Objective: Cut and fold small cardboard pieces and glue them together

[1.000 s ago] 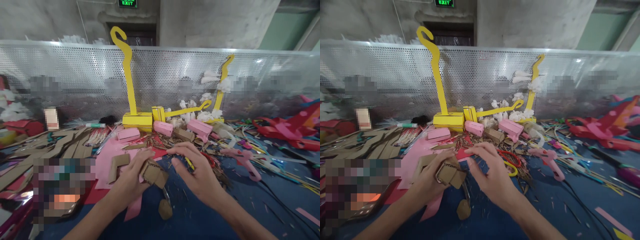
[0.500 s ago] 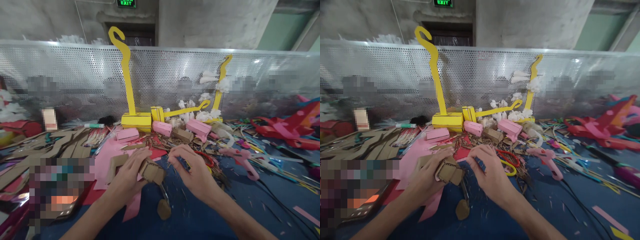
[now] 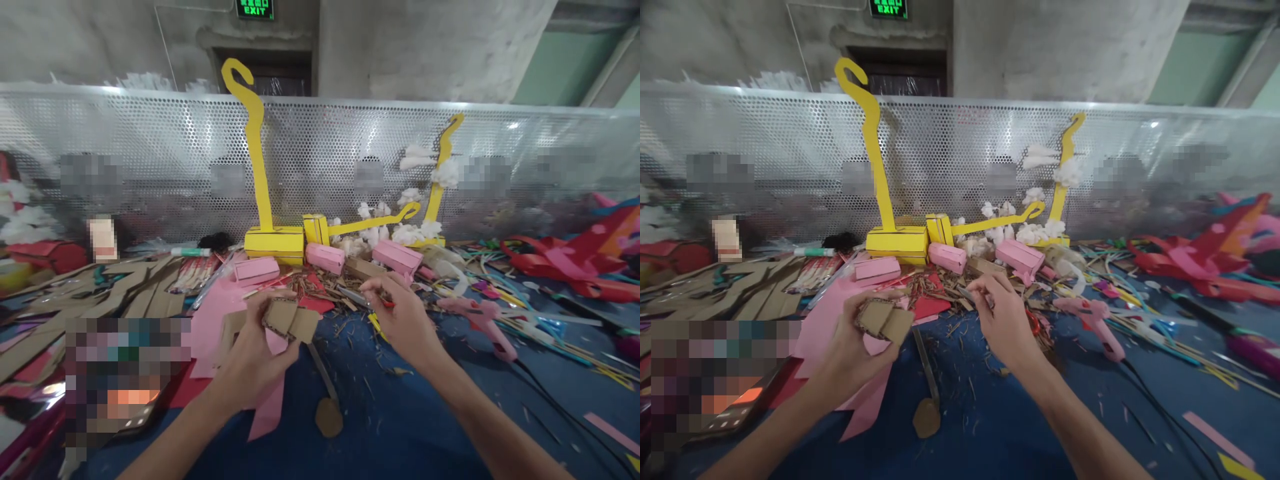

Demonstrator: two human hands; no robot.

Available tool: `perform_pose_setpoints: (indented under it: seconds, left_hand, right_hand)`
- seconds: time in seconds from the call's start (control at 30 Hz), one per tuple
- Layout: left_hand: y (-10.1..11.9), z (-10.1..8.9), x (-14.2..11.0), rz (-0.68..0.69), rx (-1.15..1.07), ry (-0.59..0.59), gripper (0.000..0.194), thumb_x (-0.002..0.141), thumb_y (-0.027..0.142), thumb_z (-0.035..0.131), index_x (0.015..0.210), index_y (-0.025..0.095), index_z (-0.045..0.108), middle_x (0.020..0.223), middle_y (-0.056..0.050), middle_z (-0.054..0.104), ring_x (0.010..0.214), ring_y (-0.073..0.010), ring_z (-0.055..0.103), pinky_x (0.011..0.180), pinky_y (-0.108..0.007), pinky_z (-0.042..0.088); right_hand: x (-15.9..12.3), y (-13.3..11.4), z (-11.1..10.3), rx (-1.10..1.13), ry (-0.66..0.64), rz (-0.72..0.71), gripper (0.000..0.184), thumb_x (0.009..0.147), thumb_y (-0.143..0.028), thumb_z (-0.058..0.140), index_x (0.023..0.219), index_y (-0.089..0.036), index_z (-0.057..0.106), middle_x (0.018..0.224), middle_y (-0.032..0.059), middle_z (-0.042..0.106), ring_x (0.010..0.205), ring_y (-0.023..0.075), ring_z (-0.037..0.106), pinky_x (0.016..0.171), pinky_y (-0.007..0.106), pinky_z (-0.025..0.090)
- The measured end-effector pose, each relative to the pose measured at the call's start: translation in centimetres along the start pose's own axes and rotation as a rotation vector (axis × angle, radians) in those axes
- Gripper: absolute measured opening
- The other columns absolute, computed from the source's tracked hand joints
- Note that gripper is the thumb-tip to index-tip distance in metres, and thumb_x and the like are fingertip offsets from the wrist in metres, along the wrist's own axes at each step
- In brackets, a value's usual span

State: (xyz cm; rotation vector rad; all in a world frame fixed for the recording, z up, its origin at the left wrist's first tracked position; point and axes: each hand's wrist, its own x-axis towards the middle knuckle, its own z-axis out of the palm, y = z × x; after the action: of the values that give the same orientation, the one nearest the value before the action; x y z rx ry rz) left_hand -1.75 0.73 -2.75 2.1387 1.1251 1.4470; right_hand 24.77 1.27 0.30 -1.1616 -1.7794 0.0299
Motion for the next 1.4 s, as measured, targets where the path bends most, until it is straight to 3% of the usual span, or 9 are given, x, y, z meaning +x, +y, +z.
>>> perform_pose_setpoints:
  seconds: [0.13,0.23,0.4,0.5,0.63,0.7,0.83,1.13,1.4]
  left_hand:
    - [0.4,-0.2,0.1,-0.188,-0.297,-0.14,0.057,0.085,0.024,0.068,0.134,0.021,0.041,0.127,-0.011,0.063,0.115,-0.0237,0.064,0.099,-0.041,0.052]
    - [0.5,-0.3,0.2,-0.353,-0.502,-0.207,0.046,0.086,0.032,0.07,0.126,0.018,0.053,0.117,-0.011,0.069,0.109,-0.0258,0.066,0.096,-0.042,0.054]
    - [1.3,-0.1,0.1,-0.638,-0.94,-0.276,0.062,0.081,0.04,0.076,0.135,0.019,0.052,0.131,-0.014,0.066,0.118,-0.0308,0.064,0.099,-0.046,0.053]
    - [1.7,0.2,-0.3,-0.712,-1.036,-0.307,0.067,0.079,0.041,0.078,0.138,0.022,0.052,0.134,-0.014,0.064,0.118,-0.032,0.065,0.099,-0.046,0.053]
    - [1.2,1.0,-0.9,-0.677,-0.999,-0.334,0.065,0.081,0.041,0.077,0.138,0.025,0.052,0.136,-0.012,0.063,0.122,-0.0306,0.062,0.1,-0.045,0.053]
    - [1.0,1.5,-1.2,-0.591,-0.918,-0.336,0.064,0.08,0.04,0.079,0.137,0.024,0.053,0.134,-0.011,0.065,0.124,-0.0293,0.061,0.103,-0.043,0.051]
    - [1.4,2.3,-1.6,-0.456,-0.735,-0.314,0.066,0.079,0.039,0.08,0.136,0.023,0.051,0.129,-0.009,0.067,0.118,-0.0263,0.064,0.103,-0.04,0.05]
    - [3.1,2.2,-1.9,-0.422,-0.569,-0.39,0.069,0.077,0.038,0.08,0.136,0.027,0.045,0.126,-0.007,0.067,0.116,-0.0265,0.065,0.098,-0.04,0.054]
    - [2.9,2.1,-1.8,-0.442,-0.489,-0.34,0.066,0.079,0.041,0.077,0.135,0.025,0.047,0.12,-0.007,0.07,0.108,-0.0259,0.068,0.088,-0.036,0.057]
  right_hand:
    - [-0.3,-0.5,0.3,0.038,-0.058,0.0,0.029,0.099,-0.03,0.055,0.072,-0.021,0.058,0.092,0.0062,0.065,0.09,0.0222,0.061,0.083,0.034,0.045]
    - [-0.7,-1.0,0.8,0.066,-0.088,-0.013,0.024,0.101,-0.028,0.051,0.081,-0.021,0.064,0.099,0.0076,0.066,0.097,0.0225,0.062,0.086,0.035,0.045]
    - [-1.5,-1.0,1.9,0.07,-0.173,-0.012,0.022,0.1,-0.024,0.052,0.085,-0.02,0.067,0.106,0.0083,0.066,0.1,0.0227,0.062,0.09,0.037,0.046]
    - [-1.6,-1.1,2.2,0.084,-0.172,-0.008,0.019,0.099,-0.021,0.052,0.088,-0.02,0.067,0.107,0.0078,0.066,0.1,0.0221,0.062,0.09,0.037,0.047]
    - [-1.7,-2.4,1.9,0.15,-0.158,0.016,0.019,0.1,-0.021,0.049,0.092,-0.02,0.066,0.099,0.0057,0.068,0.093,0.0201,0.063,0.085,0.034,0.048]
    - [-1.8,-3.3,1.8,0.216,-0.167,0.071,0.016,0.099,-0.022,0.05,0.103,-0.02,0.065,0.097,0.005,0.069,0.088,0.0187,0.063,0.08,0.031,0.049]
    - [-2.4,-4.6,2.7,0.344,-0.263,0.171,0.011,0.094,-0.025,0.057,0.098,-0.019,0.065,0.085,0.0017,0.069,0.073,0.0158,0.062,0.067,0.027,0.05]
    - [-2.8,-5.3,4.3,0.353,-0.166,0.195,0.012,0.087,-0.023,0.06,0.077,-0.018,0.065,0.071,-0.0007,0.063,0.061,0.0127,0.054,0.056,0.023,0.043]
    - [-2.7,-5.6,3.2,0.299,-0.145,0.174,0.014,0.091,-0.02,0.054,0.086,-0.019,0.067,0.074,0.0002,0.067,0.065,0.0154,0.058,0.061,0.025,0.044]
